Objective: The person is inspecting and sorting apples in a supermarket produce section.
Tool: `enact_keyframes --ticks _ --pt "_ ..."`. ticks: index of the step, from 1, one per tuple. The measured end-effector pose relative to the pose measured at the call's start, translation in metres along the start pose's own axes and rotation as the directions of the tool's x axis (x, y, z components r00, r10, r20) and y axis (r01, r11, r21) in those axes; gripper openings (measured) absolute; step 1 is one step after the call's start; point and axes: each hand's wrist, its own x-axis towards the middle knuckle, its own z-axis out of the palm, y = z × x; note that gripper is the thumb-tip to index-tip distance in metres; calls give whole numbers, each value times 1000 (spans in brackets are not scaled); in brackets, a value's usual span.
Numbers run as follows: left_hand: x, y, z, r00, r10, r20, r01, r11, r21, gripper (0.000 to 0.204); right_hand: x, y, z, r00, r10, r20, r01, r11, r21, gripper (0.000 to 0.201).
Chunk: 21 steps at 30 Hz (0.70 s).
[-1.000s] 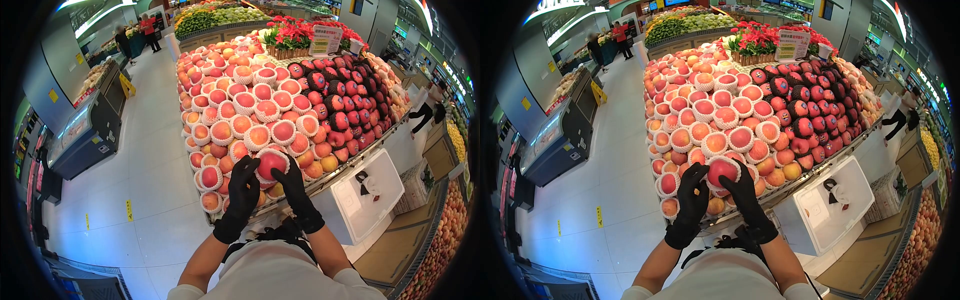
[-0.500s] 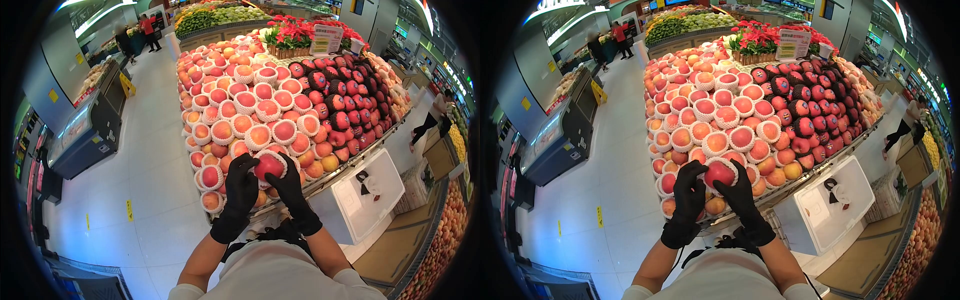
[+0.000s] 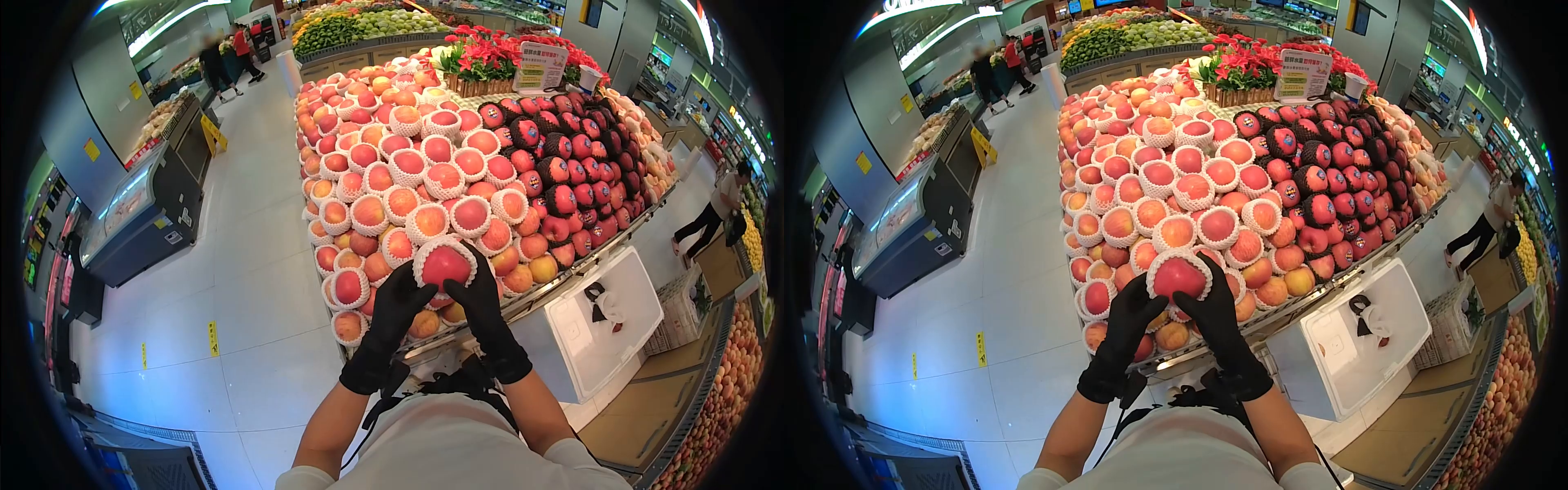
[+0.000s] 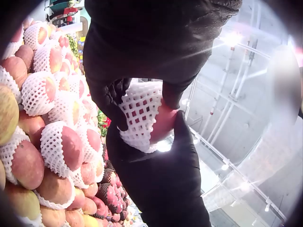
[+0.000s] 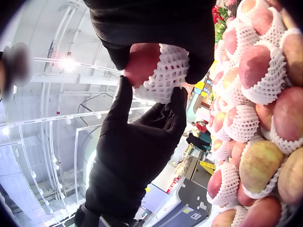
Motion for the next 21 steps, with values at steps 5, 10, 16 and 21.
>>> enact_keyframes --ticks 5,10,16,21 --pt "-5 10 -6 984 -172 41 175 982 -74 52 -1 5 0 998 -24 65 27 999 -41 81" --pt "-6 3 -13 999 11 40 -13 998 54 54 -6 -7 4 993 52 104 -29 978 -206 80" --pt "-11 3 -15 998 35 54 -37 999 34 65 -6 -7 -1 980 72 184 -38 983 -180 68" --pt "-13 1 -11 998 54 37 -55 998 23 68 -12 -8 2 981 54 187 -28 990 -138 66"
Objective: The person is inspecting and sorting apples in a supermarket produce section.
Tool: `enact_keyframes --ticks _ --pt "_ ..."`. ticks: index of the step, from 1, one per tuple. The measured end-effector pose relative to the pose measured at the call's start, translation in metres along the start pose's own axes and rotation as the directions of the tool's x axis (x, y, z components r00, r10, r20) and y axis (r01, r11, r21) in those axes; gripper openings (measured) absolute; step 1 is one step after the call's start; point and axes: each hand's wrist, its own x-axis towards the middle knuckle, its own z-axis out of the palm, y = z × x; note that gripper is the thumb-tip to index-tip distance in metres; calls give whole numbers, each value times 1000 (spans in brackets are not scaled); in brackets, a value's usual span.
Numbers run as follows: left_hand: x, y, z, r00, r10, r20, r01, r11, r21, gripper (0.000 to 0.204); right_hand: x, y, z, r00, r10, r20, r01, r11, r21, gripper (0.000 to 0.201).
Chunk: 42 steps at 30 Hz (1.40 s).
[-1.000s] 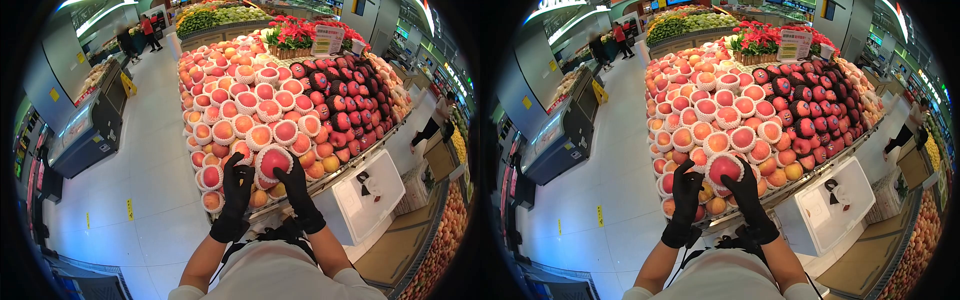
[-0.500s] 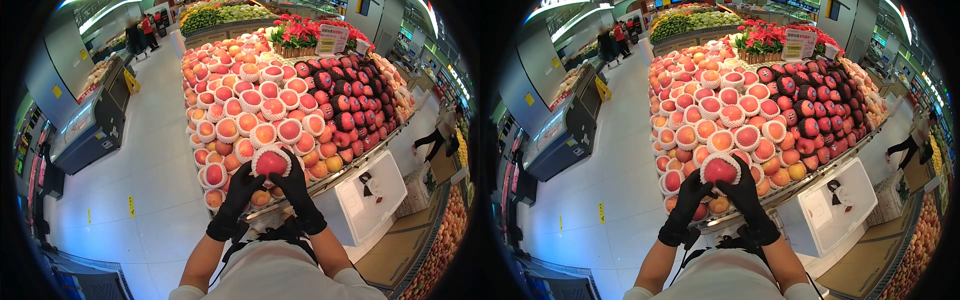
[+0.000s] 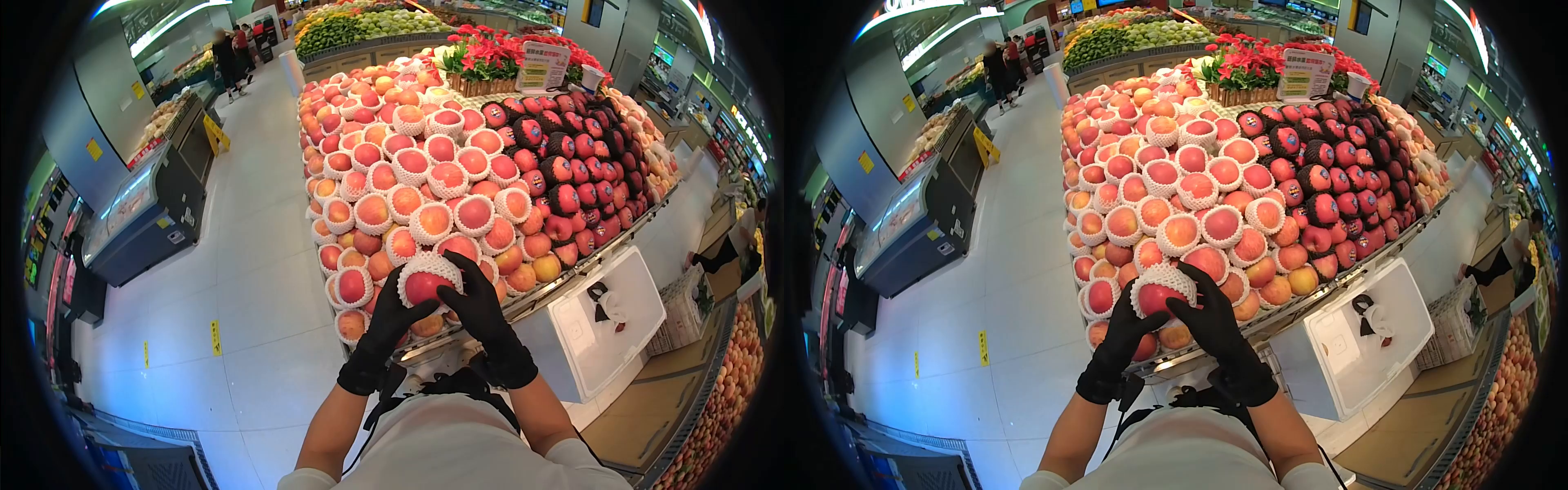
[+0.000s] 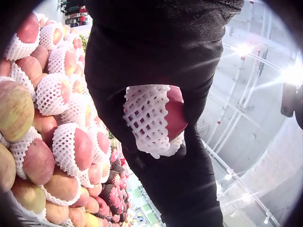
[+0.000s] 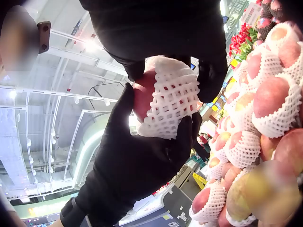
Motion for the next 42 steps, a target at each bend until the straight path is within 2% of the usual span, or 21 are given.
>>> enact_keyframes --ticks 2,5,8,11,12,14,15,16,18,21,24,25,27,28,30,33,37,40,42 --pt "1 -1 -1 1000 8 -1 -8 1000 -4 69 1 8 -1 999 -31 -19 31 999 35 65" --pt "1 6 -2 1000 -1 -23 1 1000 -5 71 0 21 -11 999 25 -22 -20 978 209 55" --pt "4 11 -4 1000 21 12 -21 999 24 74 -1 35 -17 980 52 192 -92 975 204 48" --pt "5 5 1 984 174 42 -178 962 205 85 -2 18 -13 907 312 282 -406 823 396 44" --pt "4 5 0 987 147 62 -157 968 198 90 -4 19 -12 926 273 262 -348 885 308 50" --pt "3 14 4 985 146 92 -161 971 176 91 -1 30 -9 949 185 256 -274 885 376 52" --pt "3 16 6 983 146 107 -162 973 165 92 0 31 -9 950 176 259 -280 847 451 57" --pt "6 14 5 976 184 120 -210 943 257 93 0 31 -8 951 167 262 -285 804 522 62" --pt "10 7 2 954 256 154 -298 851 432 94 -1 25 -7 931 211 299 -365 600 712 80" --pt "8 16 4 942 286 173 -333 752 569 91 0 24 -11 924 160 348 -383 382 841 59" --pt "6 26 4 998 43 50 -55 963 264 86 1 30 -11 940 170 296 -341 428 837 62" --pt "7 24 0 998 19 62 -35 966 256 85 0 36 -12 951 202 234 -308 549 777 64" --pt "13 18 -12 996 -27 85 5 970 242 83 -1 40 -15 966 238 99 -249 757 604 68" --pt "14 18 -13 991 -89 95 65 970 233 87 -2 35 -16 982 176 70 -188 864 467 70" --pt "14 23 -12 983 -106 151 66 966 249 90 -2 14 -19 998 35 47 -42 988 150 75" --pt "12 33 -12 973 -84 214 11 946 325 94 -5 8 -24 994 -62 95 68 995 -69 87" --pt "8 43 -7 957 -17 291 -104 912 396 99 -10 -11 -27 984 -52 169 65 995 -75 95" --pt "3 45 3 969 111 220 -186 917 353 101 -7 -21 -30 972 -86 221 116 986 -124 96" --pt "2 39 8 956 239 171 -290 866 408 101 -6 -18 -34 972 -83 220 116 983 -141 98"
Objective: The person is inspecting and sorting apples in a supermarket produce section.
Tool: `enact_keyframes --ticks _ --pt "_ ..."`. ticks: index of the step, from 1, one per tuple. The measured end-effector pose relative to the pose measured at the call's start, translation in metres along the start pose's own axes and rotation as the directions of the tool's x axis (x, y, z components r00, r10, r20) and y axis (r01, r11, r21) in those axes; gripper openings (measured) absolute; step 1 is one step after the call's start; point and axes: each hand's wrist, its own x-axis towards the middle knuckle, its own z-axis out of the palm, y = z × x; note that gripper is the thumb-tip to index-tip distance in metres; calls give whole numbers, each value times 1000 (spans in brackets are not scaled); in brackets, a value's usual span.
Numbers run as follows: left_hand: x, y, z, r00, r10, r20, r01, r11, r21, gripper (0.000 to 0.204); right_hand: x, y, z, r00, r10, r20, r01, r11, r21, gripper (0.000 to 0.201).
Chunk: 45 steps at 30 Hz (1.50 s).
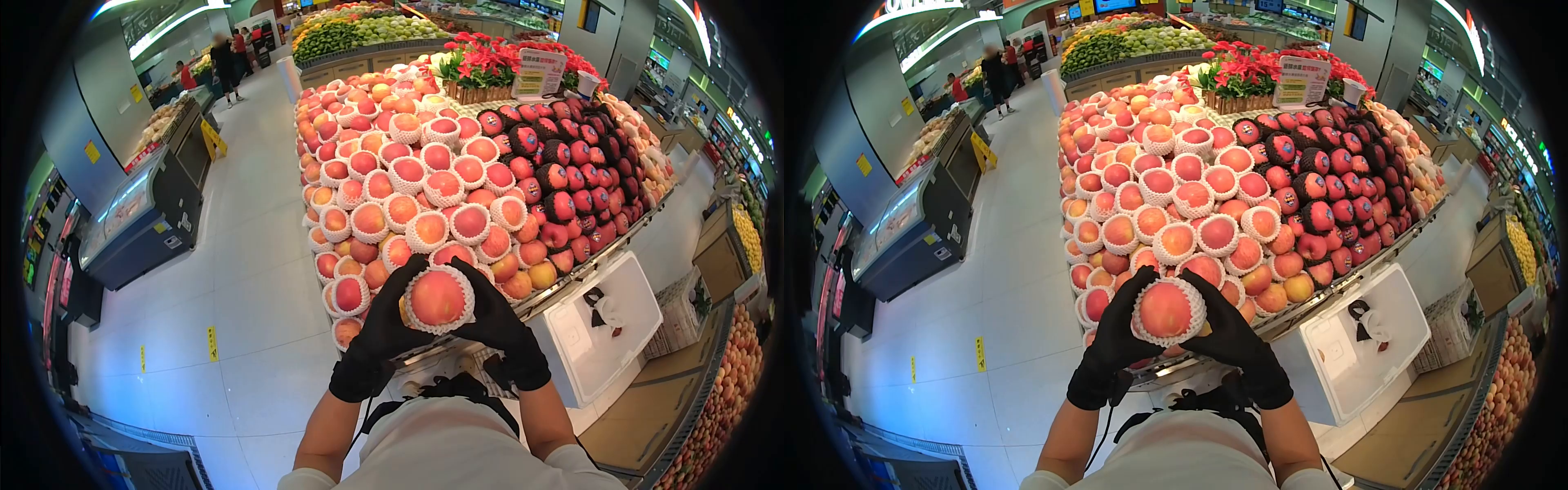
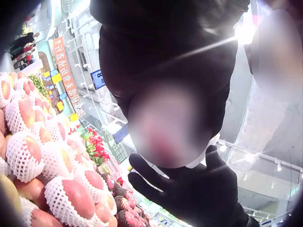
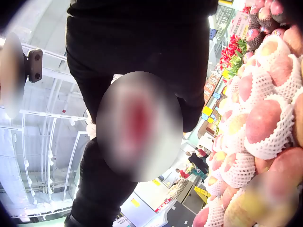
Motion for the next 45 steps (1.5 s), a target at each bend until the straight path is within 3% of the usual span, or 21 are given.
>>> enact_keyframes --ticks 7,10,12,14,16,18,19,21,22,25,28,31,34,37,38,40,43,44,45 --pt "-2 1 3 992 99 -74 -95 994 59 96 -5 12 -2 993 90 73 -96 992 86 96" --pt "-2 -2 4 971 221 -86 -198 956 214 95 -13 31 -1 983 157 99 -168 980 111 91" --pt "-3 0 5 982 165 -87 -154 981 119 96 -14 34 1 981 149 128 -168 973 157 84" --pt "-4 0 6 988 102 -117 -102 995 2 96 -7 16 2 957 243 156 -285 884 370 82" --pt "-5 -6 14 986 25 -166 -48 989 -140 96 -3 6 6 944 294 147 -328 851 410 75" --pt "-4 -11 19 979 -7 -205 -16 994 -107 95 -4 13 10 949 307 79 -316 904 287 63" --pt "-3 -13 20 974 -22 -223 1 996 -93 94 -2 18 11 971 233 59 -240 931 276 64" --pt "-1 -15 18 979 -144 -141 96 949 -299 91 2 27 17 996 87 24 -90 964 252 67" --pt "-1 -17 16 976 -197 -93 146 907 -395 89 0 20 20 987 157 16 -149 897 416 64" --pt "-2 -31 12 966 -255 -29 231 913 -335 85 -1 23 25 969 248 2 -213 829 518 61" --pt "-5 -25 14 949 -314 -27 265 842 -470 79 2 27 30 970 230 -74 -166 858 486 58" --pt "-2 -37 2 977 -213 -14 201 940 -278 68 5 30 32 972 220 -87 -171 909 381 57" --pt "-2 -34 -2 969 -244 -31 232 949 -215 68 4 31 35 968 203 -147 -161 953 255 56" --pt "-4 -29 -15 926 -348 144 376 825 -423 64 5 16 34 967 231 -112 -178 919 352 52" --pt "-7 -36 -17 915 -368 166 383 661 -645 63 5 16 31 966 237 -106 -179 903 391 51" --pt "-18 -52 -16 895 -388 219 313 199 -929 59 4 17 25 965 248 -88 -181 866 466 50" --pt "-26 -58 -16 904 -384 189 280 197 -940 56 4 20 25 971 229 -68 -170 862 477 48" --pt "-27 -60 -14 903 -381 201 265 125 -956 60 3 21 27 972 225 -66 -167 862 478 48" --pt "-27 -52 -13 917 -387 98 311 538 -784 63 2 22 29 973 221 -64 -165 862 480 48"
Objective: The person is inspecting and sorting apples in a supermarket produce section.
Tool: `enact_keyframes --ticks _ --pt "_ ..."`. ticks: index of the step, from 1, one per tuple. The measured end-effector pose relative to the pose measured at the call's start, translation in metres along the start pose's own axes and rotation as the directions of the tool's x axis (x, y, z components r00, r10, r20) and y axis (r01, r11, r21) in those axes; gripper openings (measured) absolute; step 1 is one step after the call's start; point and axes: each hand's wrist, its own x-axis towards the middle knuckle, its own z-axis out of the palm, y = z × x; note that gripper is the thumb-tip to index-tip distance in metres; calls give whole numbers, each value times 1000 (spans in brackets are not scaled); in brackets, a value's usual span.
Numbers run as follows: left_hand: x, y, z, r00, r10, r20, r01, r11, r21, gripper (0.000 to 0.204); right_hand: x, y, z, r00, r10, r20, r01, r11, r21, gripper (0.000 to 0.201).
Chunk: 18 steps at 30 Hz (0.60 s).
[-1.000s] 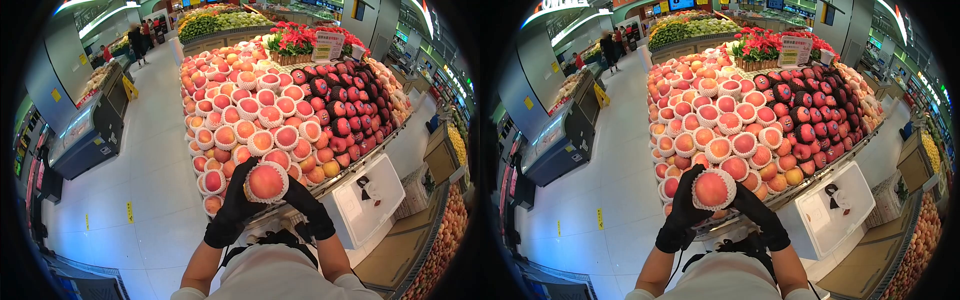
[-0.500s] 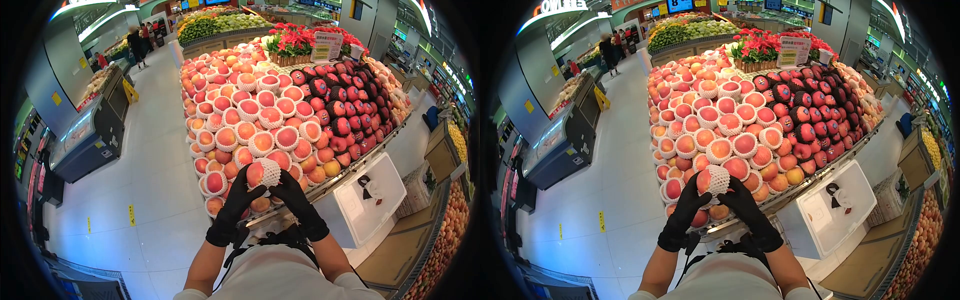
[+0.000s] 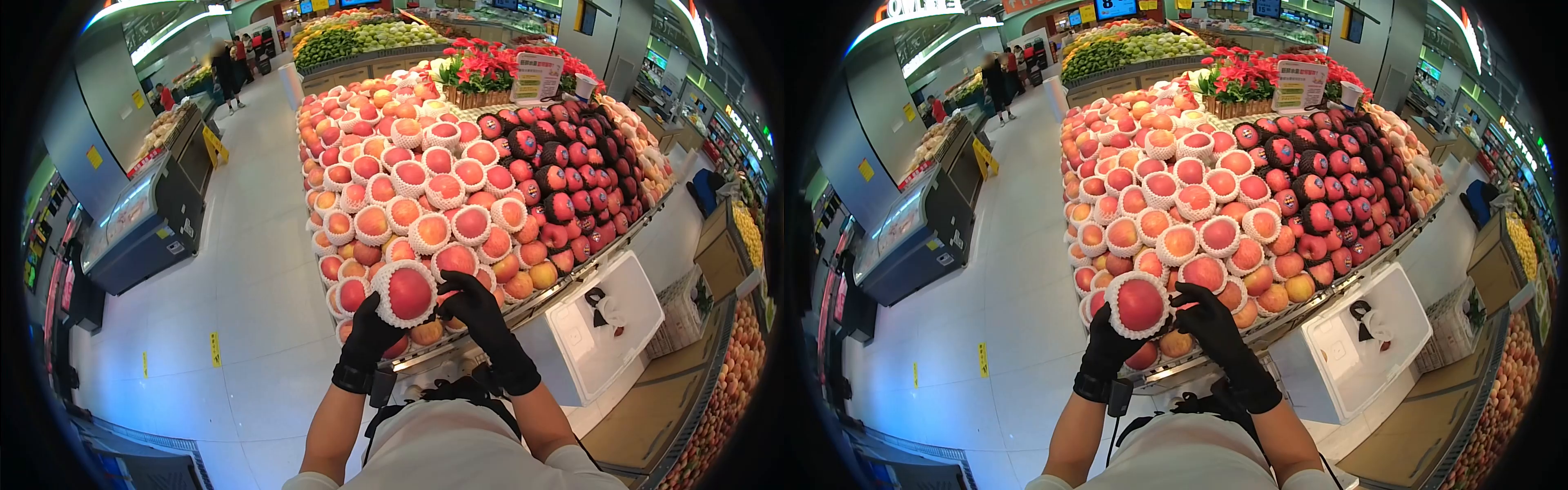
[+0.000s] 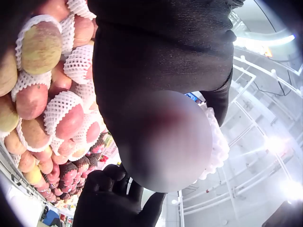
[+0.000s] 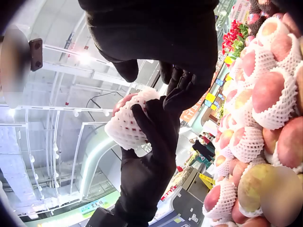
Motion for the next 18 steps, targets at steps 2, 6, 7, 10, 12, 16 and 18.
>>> enact_keyframes --ticks 2,6,7,10,12,16,18 --pt "-5 7 14 990 139 -19 -112 863 493 67 -1 1 2 1000 1 12 -1 1000 3 49" --pt "-1 -7 9 989 143 -38 -134 973 187 71 -7 1 1 998 29 62 -30 999 21 50" --pt "-6 -2 18 985 165 -48 -134 913 386 71 -7 1 0 996 35 80 -38 999 28 51" --pt "-5 -8 12 997 -73 -32 61 955 -291 70 -11 0 -3 995 47 92 -48 999 8 53" --pt "-2 -26 -9 982 -182 53 173 743 -646 69 -13 6 -7 995 67 76 -64 997 -36 54" --pt "-1 -33 -1 998 -70 7 66 905 -419 59 -13 10 -13 994 87 67 -73 978 -197 55" --pt "1 -27 11 1000 -6 -6 5 971 -239 55 -13 10 -15 997 43 67 -24 966 -257 51"
